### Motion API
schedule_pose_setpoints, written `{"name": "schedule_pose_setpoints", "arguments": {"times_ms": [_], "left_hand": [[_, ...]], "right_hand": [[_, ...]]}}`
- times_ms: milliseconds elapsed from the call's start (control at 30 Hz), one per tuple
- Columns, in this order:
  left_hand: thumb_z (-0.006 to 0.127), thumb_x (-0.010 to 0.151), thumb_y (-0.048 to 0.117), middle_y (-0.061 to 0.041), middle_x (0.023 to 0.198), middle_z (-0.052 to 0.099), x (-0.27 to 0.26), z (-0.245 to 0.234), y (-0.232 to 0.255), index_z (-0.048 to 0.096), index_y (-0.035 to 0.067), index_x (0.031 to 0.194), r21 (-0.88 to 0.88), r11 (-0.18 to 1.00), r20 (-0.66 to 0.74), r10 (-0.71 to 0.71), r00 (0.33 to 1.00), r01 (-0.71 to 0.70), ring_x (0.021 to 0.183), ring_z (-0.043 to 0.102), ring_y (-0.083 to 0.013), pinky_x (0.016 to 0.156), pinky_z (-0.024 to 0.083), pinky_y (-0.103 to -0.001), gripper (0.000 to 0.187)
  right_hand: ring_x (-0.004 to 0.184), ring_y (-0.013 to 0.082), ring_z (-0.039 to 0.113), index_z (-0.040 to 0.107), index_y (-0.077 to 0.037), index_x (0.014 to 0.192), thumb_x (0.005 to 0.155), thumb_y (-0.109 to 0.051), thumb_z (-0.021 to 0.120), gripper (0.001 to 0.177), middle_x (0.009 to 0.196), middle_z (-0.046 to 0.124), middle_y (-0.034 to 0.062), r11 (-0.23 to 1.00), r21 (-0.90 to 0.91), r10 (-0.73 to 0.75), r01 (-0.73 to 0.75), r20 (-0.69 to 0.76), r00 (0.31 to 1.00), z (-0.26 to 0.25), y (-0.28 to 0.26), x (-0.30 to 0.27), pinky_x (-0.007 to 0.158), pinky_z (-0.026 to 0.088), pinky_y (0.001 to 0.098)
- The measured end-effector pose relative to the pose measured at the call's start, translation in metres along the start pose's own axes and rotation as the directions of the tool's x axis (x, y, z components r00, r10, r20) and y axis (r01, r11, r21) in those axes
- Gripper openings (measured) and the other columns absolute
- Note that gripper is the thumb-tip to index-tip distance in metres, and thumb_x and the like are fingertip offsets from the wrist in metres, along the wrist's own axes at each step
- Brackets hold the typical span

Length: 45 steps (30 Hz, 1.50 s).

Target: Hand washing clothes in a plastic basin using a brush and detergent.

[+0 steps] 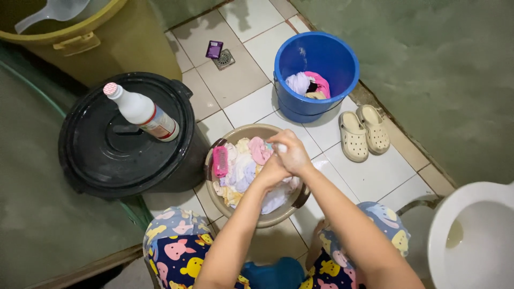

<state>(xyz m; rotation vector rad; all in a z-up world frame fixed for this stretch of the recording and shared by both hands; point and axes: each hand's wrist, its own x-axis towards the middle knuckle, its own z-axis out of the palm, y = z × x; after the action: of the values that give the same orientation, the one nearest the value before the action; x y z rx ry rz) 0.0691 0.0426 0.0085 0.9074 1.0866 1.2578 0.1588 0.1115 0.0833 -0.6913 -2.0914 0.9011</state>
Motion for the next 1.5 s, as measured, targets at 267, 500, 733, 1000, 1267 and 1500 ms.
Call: {"name": "schedule_pose_setpoints", "arguments": {"times_ms": [267, 500, 733, 1000, 1267, 1500], "left_hand": [[0.060, 0.090, 0.022, -0.027, 0.106, 0.072, -0.008, 0.018, 0.029, 0.065, -0.001, 0.113, 0.554, 0.832, -0.206, 0.135, 0.969, 0.002, 0.104, 0.070, -0.0401, 0.085, 0.055, -0.045, 0.033], [0.060, 0.088, 0.031, -0.026, 0.095, 0.073, -0.021, 0.032, 0.053, 0.073, 0.002, 0.097, 0.697, 0.686, -0.260, -0.027, 0.965, 0.208, 0.095, 0.070, -0.0451, 0.082, 0.053, -0.051, 0.033], [0.066, 0.083, 0.025, -0.027, 0.092, 0.072, -0.019, 0.037, 0.043, 0.067, 0.003, 0.103, 0.698, 0.690, -0.351, 0.100, 0.931, 0.189, 0.091, 0.068, -0.0467, 0.080, 0.052, -0.052, 0.030], [0.081, 0.072, 0.010, -0.017, 0.123, 0.068, 0.023, -0.045, -0.132, 0.050, -0.001, 0.141, 0.205, 0.937, -0.571, -0.120, 0.812, 0.283, 0.110, 0.067, -0.0263, 0.094, 0.054, -0.036, 0.076], [0.068, 0.083, 0.037, -0.012, 0.149, 0.042, 0.103, -0.027, -0.020, 0.028, 0.012, 0.155, -0.191, 0.976, -0.448, -0.181, 0.876, 0.104, 0.129, 0.047, -0.0283, 0.098, 0.045, -0.045, 0.086], [0.049, 0.106, 0.049, -0.019, 0.167, 0.026, 0.158, -0.005, 0.042, 0.024, 0.003, 0.162, 0.255, 0.954, -0.327, 0.239, 0.914, -0.158, 0.155, 0.024, -0.0323, 0.123, 0.024, -0.041, 0.077]], "right_hand": [[0.090, 0.0325, 0.067, 0.070, -0.003, 0.095, 0.089, -0.009, 0.071, 0.008, 0.094, 0.067, 0.0149, 0.980, -0.008, 0.196, -0.198, -0.105, 0.975, 0.005, -0.021, 0.007, 0.082, 0.054, 0.0386], [0.089, 0.0384, 0.067, 0.070, -0.003, 0.098, 0.097, -0.019, 0.060, 0.019, 0.095, 0.070, 0.0182, 0.995, -0.086, 0.045, -0.053, -0.093, 0.995, 0.001, -0.014, 0.001, 0.079, 0.054, 0.0443], [0.070, 0.0316, 0.060, 0.064, -0.001, 0.083, 0.100, -0.028, 0.057, 0.032, 0.076, 0.062, 0.0149, 0.920, 0.072, 0.392, -0.386, -0.120, 0.912, 0.017, 0.050, -0.017, 0.070, 0.050, 0.0417], [0.146, 0.0231, 0.039, 0.042, -0.016, 0.154, 0.104, -0.055, 0.034, 0.064, 0.159, 0.041, 0.0046, 0.271, 0.663, 0.793, -0.698, 0.257, 0.552, -0.019, 0.063, -0.008, 0.118, 0.030, 0.0401], [0.145, 0.0303, 0.047, 0.053, -0.005, 0.148, 0.104, -0.058, 0.032, 0.073, 0.159, 0.048, 0.0140, 0.172, 0.745, 0.811, -0.644, 0.264, 0.522, -0.033, 0.101, -0.029, 0.116, 0.036, 0.0427], [0.147, 0.0310, 0.042, 0.047, -0.009, 0.150, 0.103, -0.058, 0.031, 0.070, 0.159, 0.045, 0.0111, 0.176, 0.760, 0.819, -0.625, 0.239, 0.521, -0.045, 0.089, -0.025, 0.116, 0.035, 0.0496]]}}
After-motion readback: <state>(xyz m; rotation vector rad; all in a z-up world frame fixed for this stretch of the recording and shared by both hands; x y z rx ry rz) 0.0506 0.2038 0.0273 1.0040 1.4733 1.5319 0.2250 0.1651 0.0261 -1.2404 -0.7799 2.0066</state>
